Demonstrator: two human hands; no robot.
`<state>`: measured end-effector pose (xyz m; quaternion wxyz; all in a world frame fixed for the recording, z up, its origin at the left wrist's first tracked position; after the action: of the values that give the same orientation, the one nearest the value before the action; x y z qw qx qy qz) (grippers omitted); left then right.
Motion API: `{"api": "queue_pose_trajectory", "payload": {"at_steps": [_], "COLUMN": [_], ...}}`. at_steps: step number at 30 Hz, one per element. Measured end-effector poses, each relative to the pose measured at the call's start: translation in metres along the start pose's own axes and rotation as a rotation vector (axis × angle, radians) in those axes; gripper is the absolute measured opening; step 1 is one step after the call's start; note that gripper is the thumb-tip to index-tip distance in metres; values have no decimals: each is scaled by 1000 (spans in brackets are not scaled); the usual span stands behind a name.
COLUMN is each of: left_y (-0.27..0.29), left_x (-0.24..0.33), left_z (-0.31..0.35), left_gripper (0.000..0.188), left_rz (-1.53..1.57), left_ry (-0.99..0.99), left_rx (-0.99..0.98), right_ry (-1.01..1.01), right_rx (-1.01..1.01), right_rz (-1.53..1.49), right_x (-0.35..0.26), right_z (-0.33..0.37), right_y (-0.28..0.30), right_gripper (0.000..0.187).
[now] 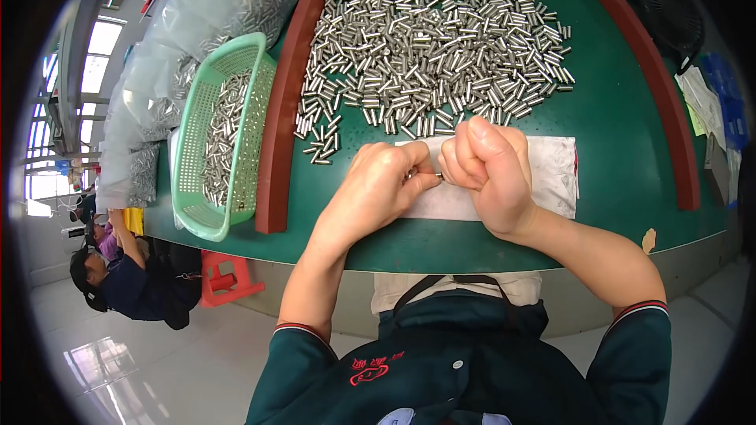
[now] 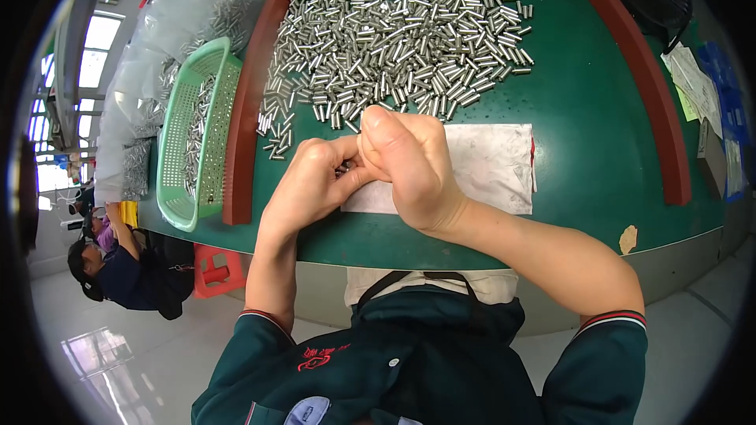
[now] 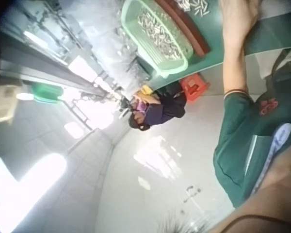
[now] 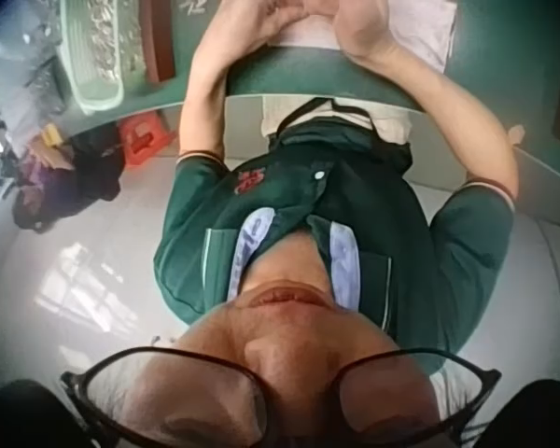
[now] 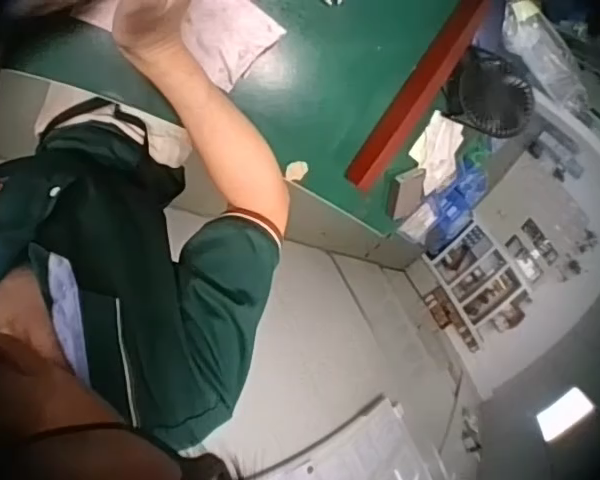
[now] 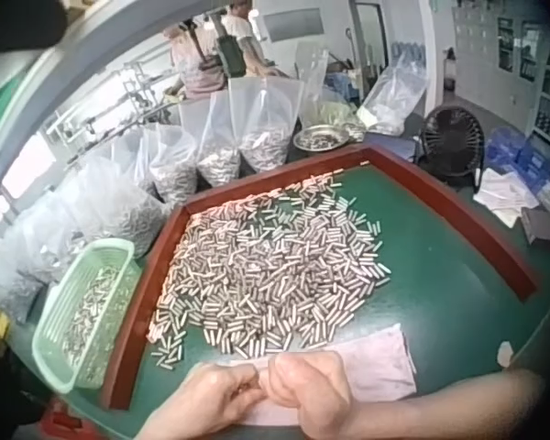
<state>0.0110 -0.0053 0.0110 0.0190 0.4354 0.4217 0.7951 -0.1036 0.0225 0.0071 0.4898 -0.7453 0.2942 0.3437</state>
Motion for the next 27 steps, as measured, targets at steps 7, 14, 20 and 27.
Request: {"api": "queue_pose_trajectory", "payload": {"at_steps": [7,14,20,27], "left_y": [7,3,8,10], "left_x": [-18,-38,-41,-42], "left_z": [5,-1,0,0], "left_gripper": [9,11,14,17], "left_rz": [1000,1619,1622,1647], "left_ry": [-83,-138,-112,-80], "left_rx": [-22,-84,-24,30], "right_ry": [-28,-24,-21,-27], "right_rx": [21,-11,-31,-21], "right_rz": [-32,-115,-123,-115], "right_x": [-3,1,1,0], "right_z": [2,4,2,1], "right_y": [6,5,5,5], "right_gripper": [42,39,40,40]}}
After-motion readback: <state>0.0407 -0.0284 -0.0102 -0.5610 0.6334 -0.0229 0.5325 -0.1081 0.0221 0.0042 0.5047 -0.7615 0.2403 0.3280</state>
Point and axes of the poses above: each hand's wrist, its own z-axis away from the middle knuckle, its own y-axis out of the back of the hand, x = y × z, the point moved 4 cm from there along -z, towards the middle knuckle, and after that the axes turned 13 degrees about -x, right-handed, at the moved point
